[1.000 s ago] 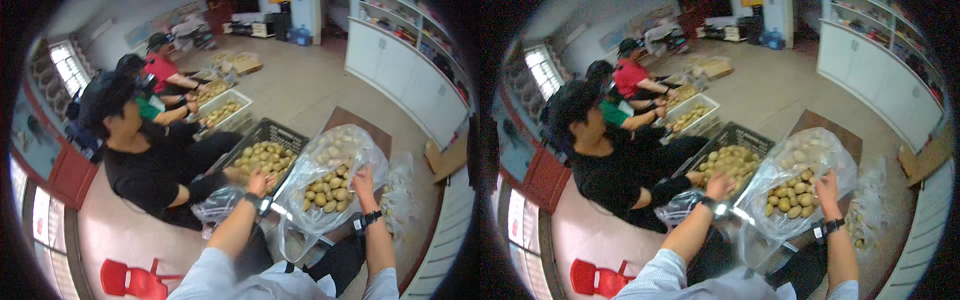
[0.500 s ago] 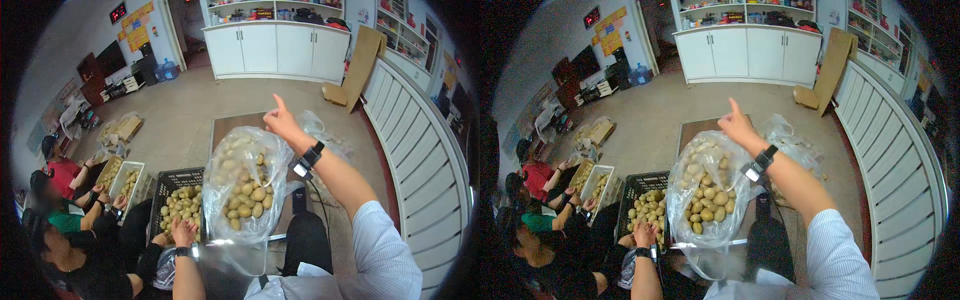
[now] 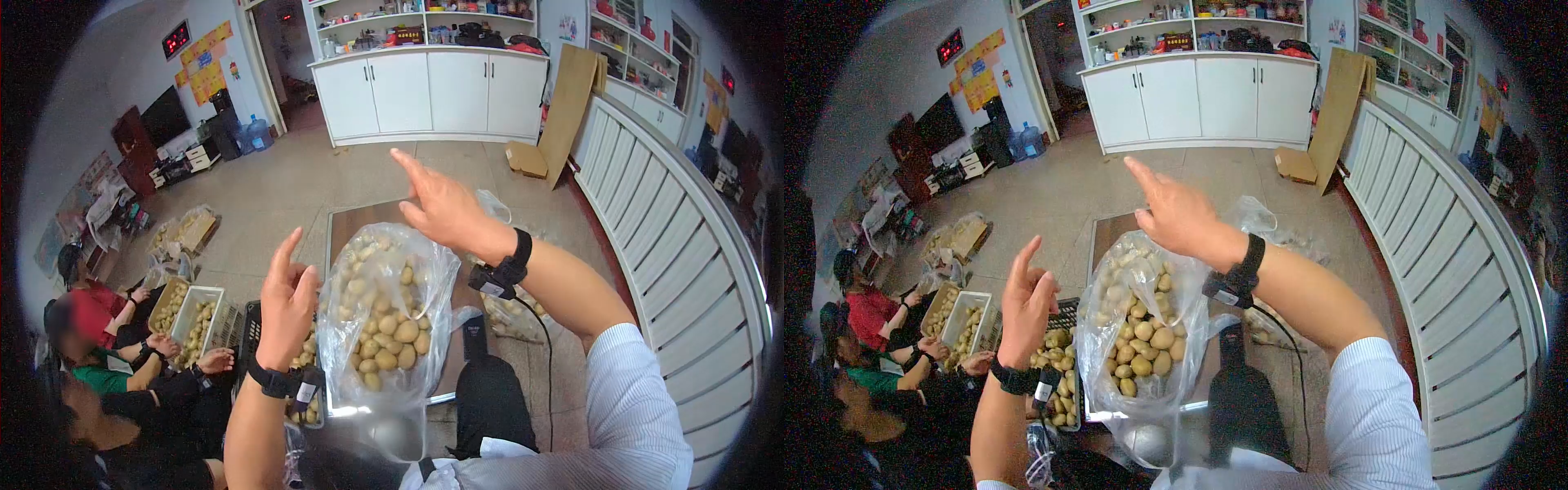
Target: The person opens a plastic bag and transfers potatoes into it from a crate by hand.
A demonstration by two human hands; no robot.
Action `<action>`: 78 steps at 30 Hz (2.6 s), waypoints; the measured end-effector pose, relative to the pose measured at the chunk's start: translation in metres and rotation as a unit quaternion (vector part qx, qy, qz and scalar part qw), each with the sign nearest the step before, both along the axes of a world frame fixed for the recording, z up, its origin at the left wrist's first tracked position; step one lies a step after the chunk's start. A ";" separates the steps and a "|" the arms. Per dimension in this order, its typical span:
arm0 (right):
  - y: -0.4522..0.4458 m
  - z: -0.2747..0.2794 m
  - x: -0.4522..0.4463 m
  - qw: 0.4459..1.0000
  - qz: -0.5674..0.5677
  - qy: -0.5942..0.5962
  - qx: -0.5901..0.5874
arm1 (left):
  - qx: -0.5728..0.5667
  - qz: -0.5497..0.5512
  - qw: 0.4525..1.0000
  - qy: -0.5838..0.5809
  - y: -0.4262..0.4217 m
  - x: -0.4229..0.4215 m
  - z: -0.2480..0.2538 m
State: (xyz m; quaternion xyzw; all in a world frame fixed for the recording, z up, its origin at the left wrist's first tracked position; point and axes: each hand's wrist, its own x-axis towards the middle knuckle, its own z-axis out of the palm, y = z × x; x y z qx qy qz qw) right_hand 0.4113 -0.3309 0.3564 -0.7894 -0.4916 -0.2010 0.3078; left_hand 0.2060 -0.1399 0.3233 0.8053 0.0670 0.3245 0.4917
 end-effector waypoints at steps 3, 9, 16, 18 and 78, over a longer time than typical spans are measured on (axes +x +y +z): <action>-0.012 0.009 -0.012 1.000 -0.029 -0.002 0.001 | 0.014 -0.026 1.000 0.005 -0.007 -0.002 0.013; -0.044 0.019 -0.015 0.999 -0.043 0.005 0.012 | 0.039 0.017 0.999 0.021 0.007 -0.012 0.046; -0.052 0.007 -0.016 0.998 -0.051 -0.023 -0.002 | 0.056 0.056 0.997 0.002 0.015 -0.017 0.062; -0.046 0.005 -0.021 1.000 -0.022 -0.022 0.003 | 0.038 0.044 0.998 0.003 0.004 -0.011 0.060; 0.039 -0.227 -0.054 0.867 0.067 0.492 -0.026 | -0.475 0.149 0.863 0.086 0.039 -0.063 -0.185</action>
